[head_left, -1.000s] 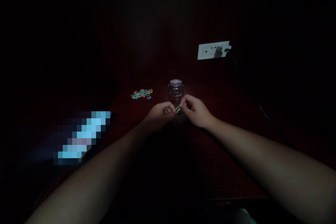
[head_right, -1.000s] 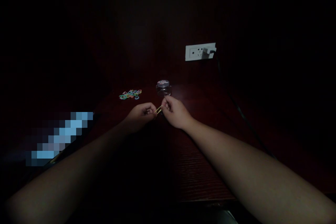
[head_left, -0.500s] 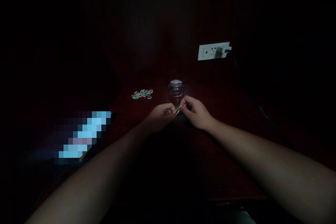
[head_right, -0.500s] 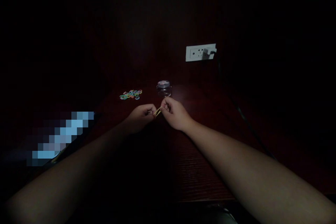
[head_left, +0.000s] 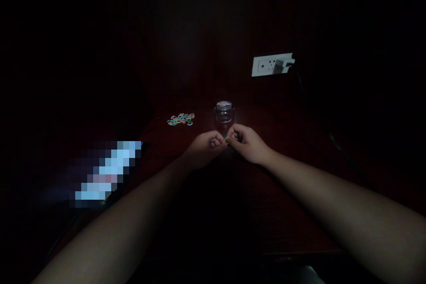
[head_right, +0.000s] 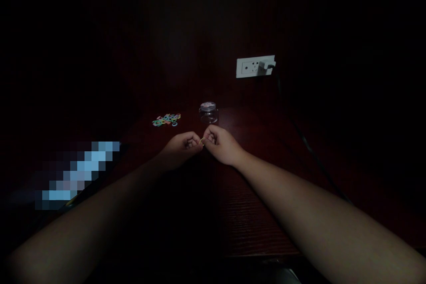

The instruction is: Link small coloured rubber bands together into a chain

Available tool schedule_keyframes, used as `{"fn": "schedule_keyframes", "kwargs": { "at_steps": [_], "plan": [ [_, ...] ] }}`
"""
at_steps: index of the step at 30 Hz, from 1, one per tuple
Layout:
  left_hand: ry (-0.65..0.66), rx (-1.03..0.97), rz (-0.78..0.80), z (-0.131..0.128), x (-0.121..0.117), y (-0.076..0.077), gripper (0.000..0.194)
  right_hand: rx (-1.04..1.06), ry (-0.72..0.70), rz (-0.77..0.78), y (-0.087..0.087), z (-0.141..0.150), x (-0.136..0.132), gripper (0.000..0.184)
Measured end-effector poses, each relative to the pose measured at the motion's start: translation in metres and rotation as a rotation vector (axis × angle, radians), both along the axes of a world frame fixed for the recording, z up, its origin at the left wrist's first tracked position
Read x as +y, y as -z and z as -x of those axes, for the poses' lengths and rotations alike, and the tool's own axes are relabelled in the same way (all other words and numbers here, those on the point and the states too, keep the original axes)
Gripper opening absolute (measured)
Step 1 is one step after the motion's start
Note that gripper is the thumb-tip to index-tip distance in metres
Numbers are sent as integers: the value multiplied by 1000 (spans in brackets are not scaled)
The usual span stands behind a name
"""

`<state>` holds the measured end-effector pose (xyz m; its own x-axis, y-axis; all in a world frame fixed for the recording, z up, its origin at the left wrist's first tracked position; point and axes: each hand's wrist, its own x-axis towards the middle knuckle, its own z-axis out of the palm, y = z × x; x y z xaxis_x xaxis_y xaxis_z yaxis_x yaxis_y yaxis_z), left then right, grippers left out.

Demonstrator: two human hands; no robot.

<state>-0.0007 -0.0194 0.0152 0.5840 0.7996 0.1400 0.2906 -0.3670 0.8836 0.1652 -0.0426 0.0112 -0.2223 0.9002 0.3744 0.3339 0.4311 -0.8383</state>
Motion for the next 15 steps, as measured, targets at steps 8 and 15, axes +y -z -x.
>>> {"fn": "schedule_keyframes", "kwargs": {
  "at_steps": [8, 15],
  "plan": [
    [-33, -54, -21, 1, 4, 3, 19, 23, 12, 18, 1, 0, 1, 10],
    [-83, -47, -40, 0, 5, 3, 21, 21, -16, 46, 3, -1, 2, 10]
  ]
}}
